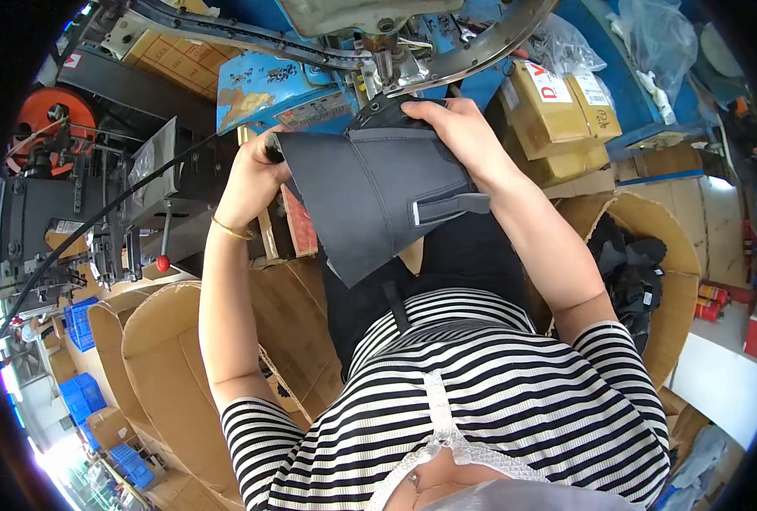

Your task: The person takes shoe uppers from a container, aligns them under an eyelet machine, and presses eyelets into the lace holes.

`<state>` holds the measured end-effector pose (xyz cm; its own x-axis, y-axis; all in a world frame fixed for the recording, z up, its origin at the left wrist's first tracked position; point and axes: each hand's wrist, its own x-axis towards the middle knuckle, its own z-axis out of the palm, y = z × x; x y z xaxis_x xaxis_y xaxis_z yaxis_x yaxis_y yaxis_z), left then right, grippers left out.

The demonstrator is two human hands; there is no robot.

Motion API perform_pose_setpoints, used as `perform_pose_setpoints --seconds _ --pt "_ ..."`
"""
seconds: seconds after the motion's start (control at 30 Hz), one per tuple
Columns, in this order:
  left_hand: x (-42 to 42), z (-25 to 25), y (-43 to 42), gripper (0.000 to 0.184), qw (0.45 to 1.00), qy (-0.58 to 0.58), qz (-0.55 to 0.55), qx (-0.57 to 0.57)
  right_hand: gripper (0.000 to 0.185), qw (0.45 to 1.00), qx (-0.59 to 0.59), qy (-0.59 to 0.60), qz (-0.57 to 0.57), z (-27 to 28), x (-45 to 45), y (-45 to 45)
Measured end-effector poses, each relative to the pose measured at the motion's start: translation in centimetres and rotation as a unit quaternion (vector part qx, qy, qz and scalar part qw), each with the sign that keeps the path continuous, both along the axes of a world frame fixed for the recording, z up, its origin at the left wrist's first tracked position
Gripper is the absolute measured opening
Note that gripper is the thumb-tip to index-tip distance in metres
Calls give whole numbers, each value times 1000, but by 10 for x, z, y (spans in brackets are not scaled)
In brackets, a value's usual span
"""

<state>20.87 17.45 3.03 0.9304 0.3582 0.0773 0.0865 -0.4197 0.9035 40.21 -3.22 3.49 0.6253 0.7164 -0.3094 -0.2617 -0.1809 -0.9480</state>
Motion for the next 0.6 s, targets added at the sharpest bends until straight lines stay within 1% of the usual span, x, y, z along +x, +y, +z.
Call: perform_pose_setpoints --seconds 0.07,0.13,0.17,0.2,0.23,0.27,0.33,0.37,0.47,0.5,0.57,0.6 --pt "0 7 -5 13 1000 -2 0 15 36 1000 -22 3 3 1 -1 -2" --pt "0 -7 -4 15 999 4 -10 -32 36 999 -29 -14 -8 -2 -3 -2" --pt "0 -14 -5 16 998 5 -12 -56 37 998 -43 -41 7 -2 -1 -1" --pt "1 -19 -6 17 997 46 3 -56 37 996 -56 -69 23 -2 5 1" --pt "3 -19 -6 17 997 58 -1 -43 38 992 -69 -94 37 0 6 1" --pt "6 -19 -5 17 997 71 -8 -28 38 993 -62 -96 40 2 5 0" --pt "5 -19 -8 16 998 55 10 -30 38 993 -49 -100 39 10 2 -4" --pt "3 -19 -9 16 998 48 19 -32 40 995 -32 -90 41 -6 6 -3" --pt "3 -19 -6 15 999 31 16 -40 40 995 -8 -96 24 -9 0 -1" --pt "3 -18 -5 15 999 42 18 -19 40 994 -45 -90 46 -2 2 -3" --pt "6 -17 -3 15 997 65 18 24 41 994 -20 -101 32 -6 0 -1" --pt "7 -17 -3 15 998 53 14 20 41 994 -8 -106 23 -8 0 -1"
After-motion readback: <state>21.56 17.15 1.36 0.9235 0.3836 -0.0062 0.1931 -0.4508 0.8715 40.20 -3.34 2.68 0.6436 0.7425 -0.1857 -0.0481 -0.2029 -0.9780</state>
